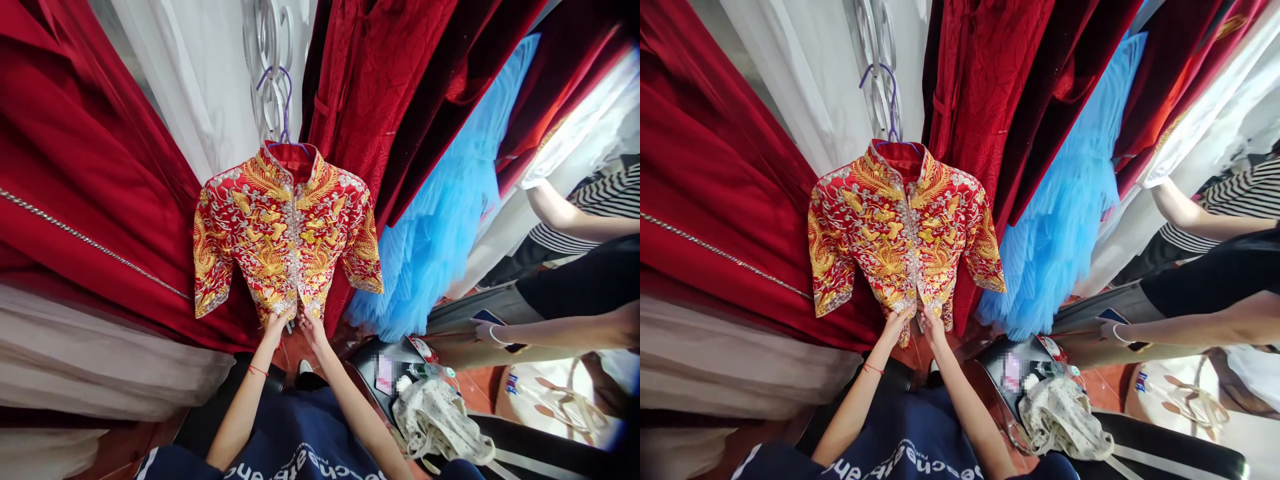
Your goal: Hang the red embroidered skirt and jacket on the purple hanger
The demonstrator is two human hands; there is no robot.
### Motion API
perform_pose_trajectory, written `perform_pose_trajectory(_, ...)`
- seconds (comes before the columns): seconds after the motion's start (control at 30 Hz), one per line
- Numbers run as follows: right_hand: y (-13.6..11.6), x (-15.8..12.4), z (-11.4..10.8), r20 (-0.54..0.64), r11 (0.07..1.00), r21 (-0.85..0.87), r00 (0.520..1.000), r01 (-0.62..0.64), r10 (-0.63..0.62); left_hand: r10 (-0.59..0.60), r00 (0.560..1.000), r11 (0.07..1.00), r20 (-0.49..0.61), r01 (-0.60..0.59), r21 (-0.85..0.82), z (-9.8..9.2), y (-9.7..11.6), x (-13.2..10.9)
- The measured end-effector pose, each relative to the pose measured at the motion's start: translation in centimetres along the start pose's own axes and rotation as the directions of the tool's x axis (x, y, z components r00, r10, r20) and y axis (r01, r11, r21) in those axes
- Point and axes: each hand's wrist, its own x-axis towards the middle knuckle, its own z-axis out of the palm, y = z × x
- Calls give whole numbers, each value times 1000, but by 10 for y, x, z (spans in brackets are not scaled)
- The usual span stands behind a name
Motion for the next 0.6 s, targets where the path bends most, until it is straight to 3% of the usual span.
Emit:
perform_pose_trajectory(0.23,6,-6,18,42,1000,-7,999,-16,17,-85,992,989,95,96,-117,1,12,-3)
perform_pose_trajectory(0.6,14,-14,36,42,999,37,999,20,-22,-181,980,957,80,195,-215,3,15,5)
